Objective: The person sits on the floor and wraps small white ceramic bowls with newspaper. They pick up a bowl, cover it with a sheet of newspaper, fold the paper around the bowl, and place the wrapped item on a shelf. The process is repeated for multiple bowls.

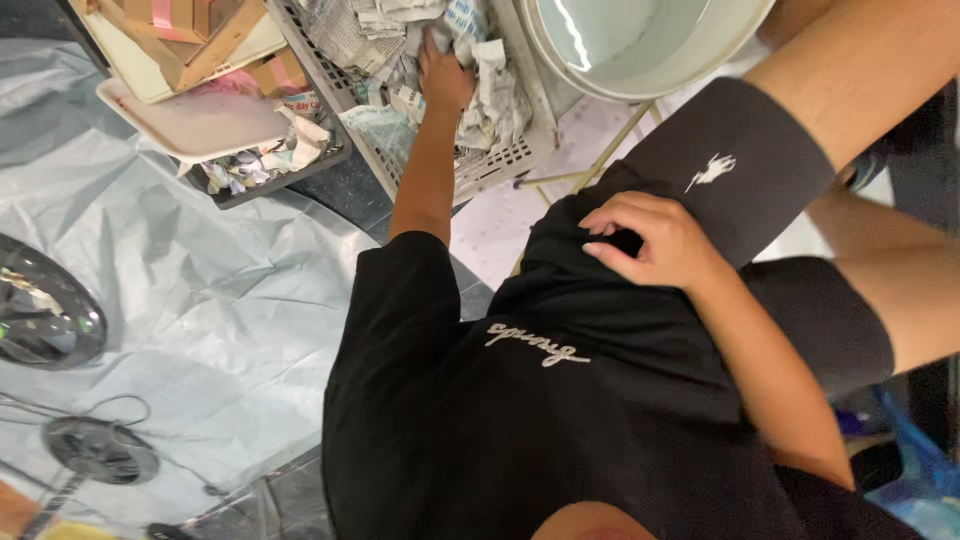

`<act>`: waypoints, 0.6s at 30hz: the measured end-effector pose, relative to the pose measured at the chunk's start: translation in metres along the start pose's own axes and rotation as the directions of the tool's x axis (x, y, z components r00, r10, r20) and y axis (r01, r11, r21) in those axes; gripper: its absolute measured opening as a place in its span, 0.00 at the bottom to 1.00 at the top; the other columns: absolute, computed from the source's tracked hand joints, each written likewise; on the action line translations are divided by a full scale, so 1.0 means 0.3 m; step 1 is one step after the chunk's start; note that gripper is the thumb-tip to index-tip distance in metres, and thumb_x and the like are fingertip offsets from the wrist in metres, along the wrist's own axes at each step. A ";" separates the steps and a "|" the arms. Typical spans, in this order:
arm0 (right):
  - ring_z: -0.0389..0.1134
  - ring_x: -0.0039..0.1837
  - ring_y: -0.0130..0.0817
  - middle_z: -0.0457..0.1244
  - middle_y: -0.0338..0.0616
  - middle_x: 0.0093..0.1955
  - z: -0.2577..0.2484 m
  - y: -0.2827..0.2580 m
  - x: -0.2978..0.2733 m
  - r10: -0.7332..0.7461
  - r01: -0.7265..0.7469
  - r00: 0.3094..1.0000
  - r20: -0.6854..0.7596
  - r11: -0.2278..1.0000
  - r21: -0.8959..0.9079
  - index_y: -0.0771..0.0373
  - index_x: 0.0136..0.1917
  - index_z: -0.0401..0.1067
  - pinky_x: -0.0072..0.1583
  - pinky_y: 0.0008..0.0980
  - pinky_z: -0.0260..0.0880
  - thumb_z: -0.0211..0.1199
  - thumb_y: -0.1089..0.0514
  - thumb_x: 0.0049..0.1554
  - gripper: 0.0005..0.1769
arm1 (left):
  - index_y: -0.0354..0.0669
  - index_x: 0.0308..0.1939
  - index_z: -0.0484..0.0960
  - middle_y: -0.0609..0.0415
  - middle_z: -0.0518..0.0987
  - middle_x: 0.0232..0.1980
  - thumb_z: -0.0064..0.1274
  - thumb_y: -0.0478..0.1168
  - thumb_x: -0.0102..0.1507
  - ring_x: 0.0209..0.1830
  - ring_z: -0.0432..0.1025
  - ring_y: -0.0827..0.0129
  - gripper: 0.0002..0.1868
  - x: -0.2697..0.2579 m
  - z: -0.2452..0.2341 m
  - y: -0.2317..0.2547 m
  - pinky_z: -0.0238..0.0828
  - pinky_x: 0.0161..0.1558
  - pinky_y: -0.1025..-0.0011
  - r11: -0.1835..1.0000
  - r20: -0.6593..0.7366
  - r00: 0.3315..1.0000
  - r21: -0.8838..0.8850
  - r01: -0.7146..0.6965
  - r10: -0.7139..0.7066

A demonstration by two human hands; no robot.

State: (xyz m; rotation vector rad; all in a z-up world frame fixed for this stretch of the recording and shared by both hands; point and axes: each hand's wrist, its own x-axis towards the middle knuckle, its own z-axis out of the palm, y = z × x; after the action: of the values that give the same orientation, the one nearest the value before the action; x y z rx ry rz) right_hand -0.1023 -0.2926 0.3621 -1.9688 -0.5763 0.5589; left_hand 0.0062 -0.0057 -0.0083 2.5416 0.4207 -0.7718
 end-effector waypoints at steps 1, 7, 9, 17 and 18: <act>0.70 0.46 0.35 0.68 0.45 0.45 0.001 -0.004 0.008 -0.028 0.028 1.000 0.002 1.000 0.005 0.66 0.51 0.76 0.50 0.32 0.73 0.72 0.63 0.53 0.12 | 0.33 0.60 0.74 0.42 0.46 0.81 0.61 0.44 0.59 0.79 0.45 0.46 0.29 0.011 0.009 -0.004 0.49 0.70 0.51 0.999 -0.073 0.997 -0.018 -0.037 0.035; 0.70 0.45 0.34 0.68 0.45 0.45 0.004 -0.013 -0.009 0.018 -0.019 1.000 0.025 0.999 0.038 0.66 0.51 0.75 0.50 0.31 0.72 0.72 0.63 0.52 0.13 | 0.22 0.63 0.74 0.34 0.65 0.70 0.57 0.36 0.63 0.70 0.60 0.43 0.27 -0.065 0.000 -0.042 0.54 0.71 0.53 0.945 -0.359 0.885 -0.022 -0.326 0.296; 0.70 0.46 0.33 0.68 0.44 0.45 -0.007 0.001 -0.015 -0.021 0.019 0.999 0.025 0.998 0.068 0.66 0.52 0.75 0.50 0.30 0.72 0.71 0.63 0.53 0.13 | 0.29 0.59 0.79 0.38 0.74 0.66 0.56 0.33 0.65 0.67 0.68 0.46 0.19 -0.163 -0.056 -0.056 0.62 0.71 0.58 0.886 -0.389 0.839 -0.107 -0.451 0.380; 0.70 0.51 0.32 0.67 0.41 0.49 0.021 0.139 -0.094 0.044 -0.034 0.997 -0.061 0.988 0.152 0.63 0.59 0.74 0.54 0.30 0.71 0.68 0.62 0.61 0.13 | 0.37 0.39 0.77 0.49 0.78 0.46 0.61 0.27 0.66 0.34 0.74 0.62 0.07 -0.627 -0.435 0.178 0.67 0.38 0.72 0.496 -0.628 0.699 -0.511 -0.702 0.342; 0.68 0.53 0.33 0.66 0.42 0.53 0.026 0.173 -0.094 0.102 -0.080 0.992 -0.073 0.962 0.263 0.64 0.64 0.70 0.56 0.31 0.71 0.66 0.61 0.62 0.17 | 0.39 0.47 0.72 0.53 0.74 0.49 0.59 0.28 0.65 0.38 0.75 0.67 0.11 -0.665 -0.441 0.277 0.71 0.40 0.74 0.279 -0.550 0.742 -0.697 -0.660 0.384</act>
State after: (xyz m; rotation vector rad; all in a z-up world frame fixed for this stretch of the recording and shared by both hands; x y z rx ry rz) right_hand -0.1207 -0.3261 0.3164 -1.7670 -0.3406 0.5726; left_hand -0.0600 -0.0416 0.2336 1.5590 -0.0313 0.1280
